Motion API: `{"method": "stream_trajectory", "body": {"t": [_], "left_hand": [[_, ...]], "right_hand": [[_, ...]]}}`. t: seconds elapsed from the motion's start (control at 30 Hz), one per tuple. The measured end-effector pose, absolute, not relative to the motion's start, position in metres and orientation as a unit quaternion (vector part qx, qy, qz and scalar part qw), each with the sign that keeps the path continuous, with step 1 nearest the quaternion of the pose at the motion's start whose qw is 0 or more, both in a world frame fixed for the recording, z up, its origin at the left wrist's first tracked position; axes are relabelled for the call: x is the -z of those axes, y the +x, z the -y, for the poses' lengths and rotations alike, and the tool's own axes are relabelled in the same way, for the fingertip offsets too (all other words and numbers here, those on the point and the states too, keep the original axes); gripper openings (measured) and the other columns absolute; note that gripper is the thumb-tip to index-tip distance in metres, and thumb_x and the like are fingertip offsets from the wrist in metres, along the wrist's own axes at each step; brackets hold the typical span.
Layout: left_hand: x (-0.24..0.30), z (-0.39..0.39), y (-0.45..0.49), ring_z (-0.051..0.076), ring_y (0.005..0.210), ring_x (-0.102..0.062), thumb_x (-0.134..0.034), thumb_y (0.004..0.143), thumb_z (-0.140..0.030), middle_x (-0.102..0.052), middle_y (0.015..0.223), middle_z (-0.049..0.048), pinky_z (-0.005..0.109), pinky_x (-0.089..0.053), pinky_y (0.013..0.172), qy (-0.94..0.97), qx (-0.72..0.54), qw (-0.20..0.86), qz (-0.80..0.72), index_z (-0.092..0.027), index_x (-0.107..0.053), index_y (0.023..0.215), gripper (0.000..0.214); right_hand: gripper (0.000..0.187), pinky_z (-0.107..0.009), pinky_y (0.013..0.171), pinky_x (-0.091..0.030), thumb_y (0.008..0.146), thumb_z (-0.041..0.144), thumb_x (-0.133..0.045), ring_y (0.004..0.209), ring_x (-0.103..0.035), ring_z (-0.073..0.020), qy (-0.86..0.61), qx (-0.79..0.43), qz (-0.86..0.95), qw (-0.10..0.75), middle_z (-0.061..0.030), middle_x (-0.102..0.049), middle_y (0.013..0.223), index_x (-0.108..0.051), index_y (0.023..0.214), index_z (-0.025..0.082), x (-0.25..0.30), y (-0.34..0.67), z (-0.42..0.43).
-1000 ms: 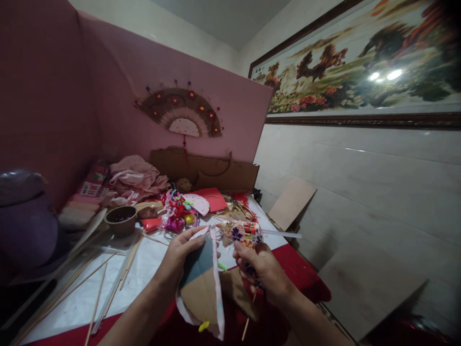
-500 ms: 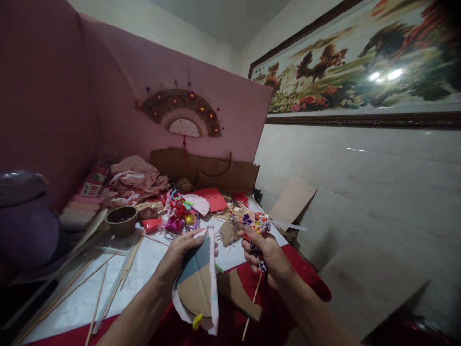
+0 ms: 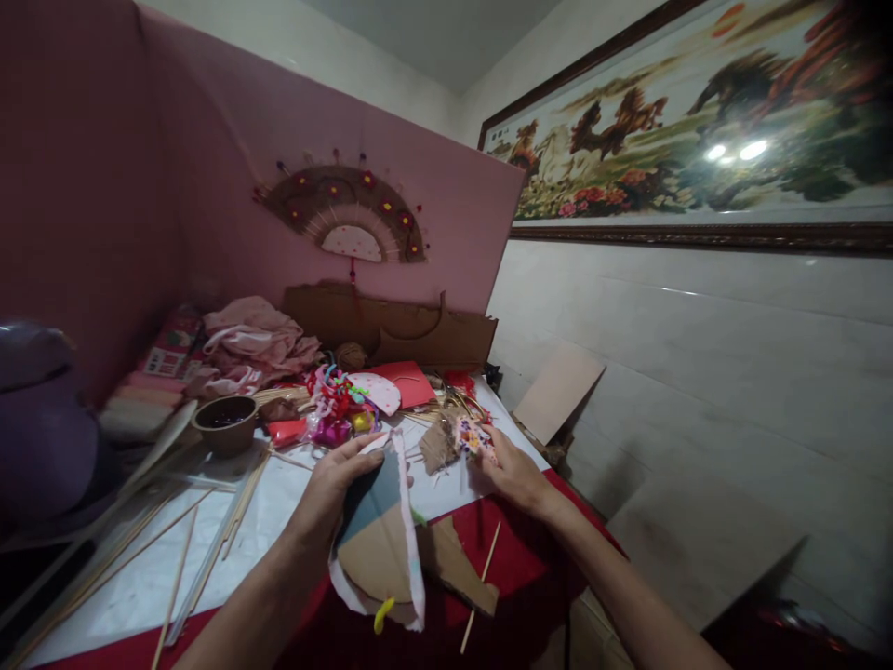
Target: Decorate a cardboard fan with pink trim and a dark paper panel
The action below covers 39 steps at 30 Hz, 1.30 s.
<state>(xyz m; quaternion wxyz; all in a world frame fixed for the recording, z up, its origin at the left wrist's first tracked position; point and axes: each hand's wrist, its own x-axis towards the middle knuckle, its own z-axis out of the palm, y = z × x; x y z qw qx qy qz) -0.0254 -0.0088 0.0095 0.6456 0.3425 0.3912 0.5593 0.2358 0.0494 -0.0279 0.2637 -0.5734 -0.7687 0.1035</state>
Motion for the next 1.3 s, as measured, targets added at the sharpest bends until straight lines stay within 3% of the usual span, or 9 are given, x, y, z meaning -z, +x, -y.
{"method": "stream_trajectory", "body": {"t": [0.07,0.13,0.23,0.33,0.43,0.6,0.87,1.03,1.3], "left_hand": [[-0.010,0.010,-0.026,0.014,0.051,-0.063,-0.069,0.063,-0.015,-0.071,0.067,0.0057,0.020,-0.047,0.050,0.354,-0.563,0.634,-0.394,-0.011,-0.062,0.098,0.036],[-0.011,0.012,-0.026,0.013,0.051,-0.062,-0.071,0.062,-0.018,-0.071,0.067,0.0043,0.019,-0.045,0.049,0.368,-0.558,0.632,-0.392,-0.013,-0.062,0.098,0.038],[-0.013,0.017,-0.024,0.012,0.050,-0.061,-0.073,0.061,-0.023,-0.070,0.065,0.0030,0.019,-0.043,0.047,0.387,-0.546,0.640,-0.378,-0.014,-0.062,0.099,0.040],[-0.017,0.024,-0.021,0.012,0.052,-0.061,-0.073,0.063,-0.024,-0.070,0.069,0.0033,0.020,-0.043,0.050,0.397,-0.539,0.649,-0.361,-0.016,-0.062,0.098,0.038],[-0.019,0.030,-0.019,0.012,0.055,-0.060,-0.072,0.064,-0.024,-0.068,0.071,0.0017,0.021,-0.043,0.054,0.412,-0.539,0.653,-0.337,-0.018,-0.060,0.095,0.033],[-0.015,0.029,-0.020,0.011,0.052,-0.058,-0.072,0.065,-0.027,-0.065,0.068,-0.0006,0.020,-0.040,0.050,0.438,-0.523,0.664,-0.305,-0.020,-0.054,0.084,0.027],[-0.012,0.023,-0.023,0.015,0.049,-0.061,-0.074,0.062,-0.028,-0.063,0.061,0.0003,0.020,-0.040,0.046,0.460,-0.474,0.690,-0.296,-0.019,-0.053,0.079,0.028],[-0.015,0.025,-0.023,0.018,0.053,-0.064,-0.073,0.062,-0.025,-0.067,0.064,0.0027,0.023,-0.044,0.049,0.438,-0.464,0.710,-0.297,-0.019,-0.056,0.081,0.027],[-0.023,0.027,-0.027,0.015,0.051,-0.063,-0.072,0.061,-0.019,-0.070,0.068,0.0034,0.020,-0.045,0.049,0.429,-0.453,0.734,-0.267,-0.018,-0.058,0.087,0.029]], "right_hand": [[0.049,-0.038,0.092,-0.038,0.084,0.027,-0.044,0.115,-0.049,-0.0255,-0.570,-0.088,0.787,0.221,-0.0151,-0.045,0.133,-0.037,0.130,0.015,0.032,0.231,-0.053],[0.050,-0.040,0.092,-0.037,0.080,0.029,-0.052,0.113,-0.049,-0.0278,-0.569,-0.057,0.792,0.216,-0.0160,-0.050,0.126,-0.042,0.127,0.014,0.028,0.225,-0.055],[0.034,-0.044,0.093,-0.034,0.079,0.028,-0.054,0.106,-0.049,-0.0291,-0.550,-0.013,0.772,0.319,-0.0148,-0.057,0.109,-0.058,0.110,0.015,0.010,0.209,-0.046],[0.027,-0.035,0.085,-0.041,0.088,0.029,-0.042,0.095,-0.054,-0.0211,-0.414,-0.215,0.768,0.439,-0.0087,-0.061,0.097,-0.065,0.097,0.018,-0.011,0.185,-0.026],[0.025,-0.031,0.076,-0.043,0.084,0.025,-0.047,0.084,-0.056,-0.0173,-0.299,-0.448,0.712,0.450,-0.0042,-0.063,0.090,-0.063,0.103,0.021,-0.017,0.161,-0.008],[0.033,-0.029,0.069,-0.043,0.074,0.020,-0.052,0.073,-0.053,-0.0158,-0.176,-0.572,0.658,0.457,-0.0029,-0.060,0.084,-0.062,0.106,0.020,-0.011,0.150,-0.002],[0.034,-0.033,0.076,-0.041,0.075,0.025,-0.055,0.084,-0.051,-0.0191,-0.158,-0.466,0.759,0.426,-0.0051,-0.056,0.091,-0.063,0.107,0.019,-0.018,0.162,-0.007],[0.034,-0.036,0.081,-0.042,0.077,0.015,-0.049,0.088,-0.053,-0.0195,-0.172,-0.363,0.814,0.420,-0.0052,-0.057,0.093,-0.059,0.109,0.021,-0.020,0.165,-0.003],[0.031,-0.038,0.085,-0.044,0.090,0.015,-0.038,0.096,-0.055,-0.0189,-0.106,-0.222,0.870,0.427,-0.0067,-0.061,0.099,-0.057,0.113,0.024,-0.022,0.165,-0.009]]}}
